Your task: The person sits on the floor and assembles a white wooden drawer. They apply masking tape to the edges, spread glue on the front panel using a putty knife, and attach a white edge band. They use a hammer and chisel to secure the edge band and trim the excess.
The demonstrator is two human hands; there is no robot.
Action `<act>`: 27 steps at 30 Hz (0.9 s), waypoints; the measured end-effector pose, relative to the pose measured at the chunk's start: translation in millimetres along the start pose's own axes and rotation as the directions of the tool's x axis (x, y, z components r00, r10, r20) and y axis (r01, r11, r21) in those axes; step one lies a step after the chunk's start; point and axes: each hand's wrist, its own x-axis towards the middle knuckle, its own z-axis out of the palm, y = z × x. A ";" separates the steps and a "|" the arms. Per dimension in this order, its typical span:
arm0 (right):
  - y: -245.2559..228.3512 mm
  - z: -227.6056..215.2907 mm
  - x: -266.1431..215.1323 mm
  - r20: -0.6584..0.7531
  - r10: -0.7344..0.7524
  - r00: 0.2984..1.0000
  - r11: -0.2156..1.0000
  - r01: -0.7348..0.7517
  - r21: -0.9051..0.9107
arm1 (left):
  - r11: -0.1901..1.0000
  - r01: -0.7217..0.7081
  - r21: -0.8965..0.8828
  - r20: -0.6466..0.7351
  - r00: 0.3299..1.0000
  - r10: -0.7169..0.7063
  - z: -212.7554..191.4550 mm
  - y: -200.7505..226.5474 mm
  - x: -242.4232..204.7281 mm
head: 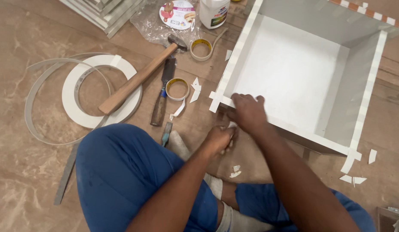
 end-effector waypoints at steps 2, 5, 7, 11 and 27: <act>15.2 -17.5 -12.4 -0.089 -0.027 0.996 0.960 0.051 0.276 | 0.981 -0.131 0.140 -0.032 0.990 0.137 -0.8 8.9 -19.9; 28.7 -42.6 -39.2 0.009 -0.017 1.000 0.901 0.012 0.434 | 0.844 -0.488 0.225 0.018 0.868 0.497 -0.7 20.0 -43.5; 29.5 -47.4 -52.7 0.020 -0.012 1.000 0.859 0.000 0.511 | 0.895 -0.445 -0.022 0.100 0.890 0.445 9.9 33.0 -53.2; 38.2 -45.7 -53.6 -0.125 0.072 0.990 0.633 0.052 0.773 | 0.849 -0.468 0.246 0.013 0.877 0.480 25.4 50.6 -82.1; 86.2 -8.8 29.2 0.359 0.018 0.933 0.350 -0.342 0.872 | 0.972 -0.115 0.205 -0.231 0.959 0.162 26.1 28.2 -14.4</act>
